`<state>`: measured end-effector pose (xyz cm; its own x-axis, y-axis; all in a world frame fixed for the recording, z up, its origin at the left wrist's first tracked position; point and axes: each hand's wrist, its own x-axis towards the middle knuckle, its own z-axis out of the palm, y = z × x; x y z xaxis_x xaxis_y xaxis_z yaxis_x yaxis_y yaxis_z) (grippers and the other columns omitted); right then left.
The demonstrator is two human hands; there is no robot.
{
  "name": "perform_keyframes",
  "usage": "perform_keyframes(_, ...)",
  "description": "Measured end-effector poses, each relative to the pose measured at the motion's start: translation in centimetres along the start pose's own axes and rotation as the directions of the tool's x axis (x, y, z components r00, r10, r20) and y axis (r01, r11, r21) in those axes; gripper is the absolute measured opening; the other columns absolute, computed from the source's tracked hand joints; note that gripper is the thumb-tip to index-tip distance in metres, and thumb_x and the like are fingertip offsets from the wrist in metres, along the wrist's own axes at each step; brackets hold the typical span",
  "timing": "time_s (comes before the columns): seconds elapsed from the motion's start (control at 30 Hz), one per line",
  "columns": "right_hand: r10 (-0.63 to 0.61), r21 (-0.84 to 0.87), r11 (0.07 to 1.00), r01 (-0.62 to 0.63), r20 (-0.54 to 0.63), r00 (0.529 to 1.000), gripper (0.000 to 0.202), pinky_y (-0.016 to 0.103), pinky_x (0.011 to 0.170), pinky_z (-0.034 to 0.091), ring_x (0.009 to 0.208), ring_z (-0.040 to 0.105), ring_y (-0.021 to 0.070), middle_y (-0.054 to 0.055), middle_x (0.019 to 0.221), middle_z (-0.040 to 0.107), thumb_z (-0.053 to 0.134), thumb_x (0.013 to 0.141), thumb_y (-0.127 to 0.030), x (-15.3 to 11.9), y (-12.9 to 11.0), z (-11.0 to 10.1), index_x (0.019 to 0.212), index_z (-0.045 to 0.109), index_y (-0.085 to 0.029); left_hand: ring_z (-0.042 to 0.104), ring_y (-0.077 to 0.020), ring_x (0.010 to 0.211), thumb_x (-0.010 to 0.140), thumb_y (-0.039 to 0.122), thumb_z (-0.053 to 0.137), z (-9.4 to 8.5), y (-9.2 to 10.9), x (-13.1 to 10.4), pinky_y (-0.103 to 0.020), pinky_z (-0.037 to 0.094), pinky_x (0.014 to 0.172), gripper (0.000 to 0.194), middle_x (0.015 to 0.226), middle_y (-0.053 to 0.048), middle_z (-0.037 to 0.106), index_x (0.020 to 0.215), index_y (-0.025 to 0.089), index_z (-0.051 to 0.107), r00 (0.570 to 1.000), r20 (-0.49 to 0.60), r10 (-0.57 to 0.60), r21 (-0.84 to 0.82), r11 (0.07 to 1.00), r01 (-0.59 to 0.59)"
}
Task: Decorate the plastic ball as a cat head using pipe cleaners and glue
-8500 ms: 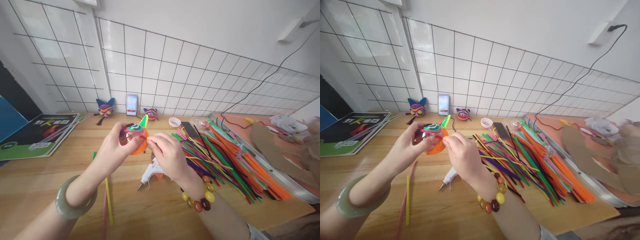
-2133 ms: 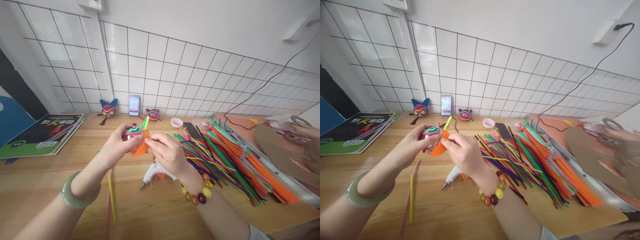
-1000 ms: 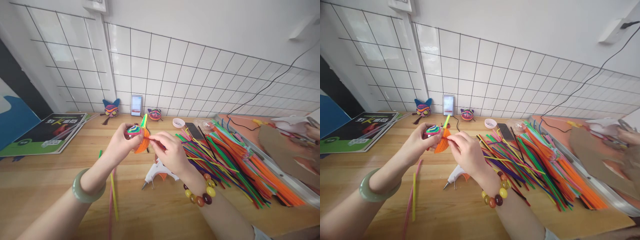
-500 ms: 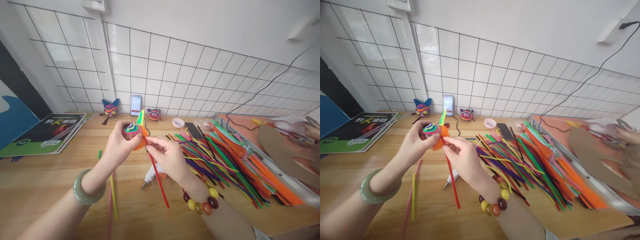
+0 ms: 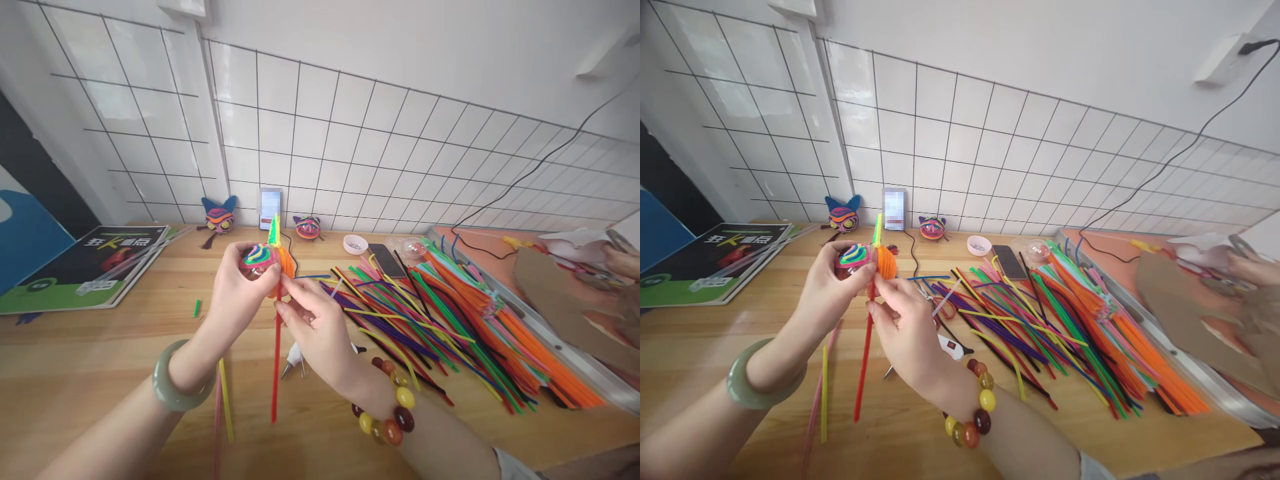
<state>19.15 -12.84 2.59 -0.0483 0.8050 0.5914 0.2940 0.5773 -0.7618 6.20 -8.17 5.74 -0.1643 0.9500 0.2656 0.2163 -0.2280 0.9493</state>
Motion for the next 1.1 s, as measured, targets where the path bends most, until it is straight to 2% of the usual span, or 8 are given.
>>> perform_keyframes(0.2,-0.188,-0.183,0.967,0.179,-0.033,0.982,0.037,0.029,0.081,0.058,0.091,0.066,0.018,0.008,0.1,0.07,0.057,0.09,-0.011,-0.29,0.52,0.35,0.125,0.065,-0.021,0.062,-0.019,0.08,0.069,0.034,0.071,0.09,0.01,-0.11,-0.03,0.048,0.069,0.044,0.095,-0.004,0.062,0.106,0.019,0.051,0.997,0.008,-0.073,-0.053,0.996,0.073)
perform_keyframes(0.33,-0.282,-0.298,0.915,0.27,0.003,0.959,0.036,0.03,0.082,0.058,0.091,0.068,0.0186,0.009,0.102,0.071,0.054,0.092,-0.013,-0.41,0.56,0.43,0.126,0.062,-0.021,0.055,-0.0141,0.065,0.072,0.038,0.071,0.2,0.16,-0.14,-0.027,0.044,0.061,0.043,0.086,-0.001,0.061,0.104,0.018,0.051,0.991,0.022,-0.132,-0.129,0.983,0.134)
perform_keyframes(0.43,-0.321,-0.442,0.838,0.321,0.076,0.944,0.036,0.031,0.079,0.059,0.091,0.069,0.0203,0.011,0.101,0.071,0.051,0.095,-0.015,-0.5,0.54,0.39,0.13,0.06,-0.018,0.051,-0.0124,0.058,0.071,0.039,0.071,0.31,0.05,-0.04,-0.026,0.041,0.056,0.043,0.078,0.002,0.058,0.102,0.018,0.052,0.989,0.037,-0.142,-0.187,0.971,0.147)
perform_keyframes(0.57,-0.373,-0.555,0.74,0.38,0.132,0.919,0.035,0.031,0.067,0.058,0.084,0.069,0.0208,0.012,0.095,0.071,0.049,0.096,-0.016,-0.59,0.57,0.26,0.129,0.059,-0.014,0.047,-0.0111,0.053,0.07,0.038,0.072,0.45,-0.23,0.03,-0.025,0.037,0.05,0.04,0.069,0.005,0.055,0.098,0.018,0.052,0.987,0.052,-0.151,-0.241,0.957,0.159)
perform_keyframes(0.67,-0.404,-0.594,0.688,0.418,0.165,0.9,0.033,0.031,0.064,0.055,0.08,0.068,0.0197,0.012,0.091,0.071,0.047,0.096,-0.014,-0.59,0.54,0.15,0.127,0.06,-0.011,0.045,-0.0093,0.051,0.069,0.036,0.073,0.49,-0.29,0.0,-0.024,0.036,0.049,0.04,0.071,0.004,0.055,0.097,0.017,0.052,0.983,0.063,-0.171,-0.281,0.942,0.182)
perform_keyframes(0.87,-0.498,-0.692,0.514,0.506,0.239,0.833,0.03,0.034,0.055,0.05,0.068,0.064,0.021,0.011,0.08,0.069,0.051,0.094,-0.017,-0.45,0.78,0.03,0.118,0.064,-0.004,0.048,-0.0089,0.055,0.07,0.038,0.074,0.41,-0.43,-0.07,-0.023,0.039,0.051,0.041,0.075,0.003,0.056,0.098,0.016,0.054,0.976,0.097,-0.197,-0.317,0.923,0.218)
perform_keyframes(1.0,-0.503,-0.7,0.494,0.516,0.255,0.826,0.03,0.034,0.056,0.05,0.068,0.064,0.0207,0.01,0.079,0.069,0.05,0.095,-0.016,-0.32,0.92,-0.08,0.12,0.064,-0.006,0.055,-0.0118,0.062,0.069,0.039,0.074,0.4,-0.58,0.0,-0.025,0.043,0.055,0.041,0.081,0.001,0.06,0.099,0.017,0.054,0.97,0.112,-0.218,-0.325,0.914,0.243)
perform_keyframes(1.1,-0.502,-0.671,0.54,0.509,0.229,0.834,0.028,0.033,0.058,0.051,0.068,0.065,0.0198,0.01,0.08,0.071,0.051,0.095,-0.016,-0.15,0.68,-0.23,0.115,0.066,-0.006,0.055,-0.0117,0.063,0.069,0.039,0.074,0.42,-0.59,0.08,-0.024,0.042,0.055,0.041,0.082,0.001,0.06,0.098,0.017,0.055,0.968,0.11,-0.226,-0.324,0.912,0.25)
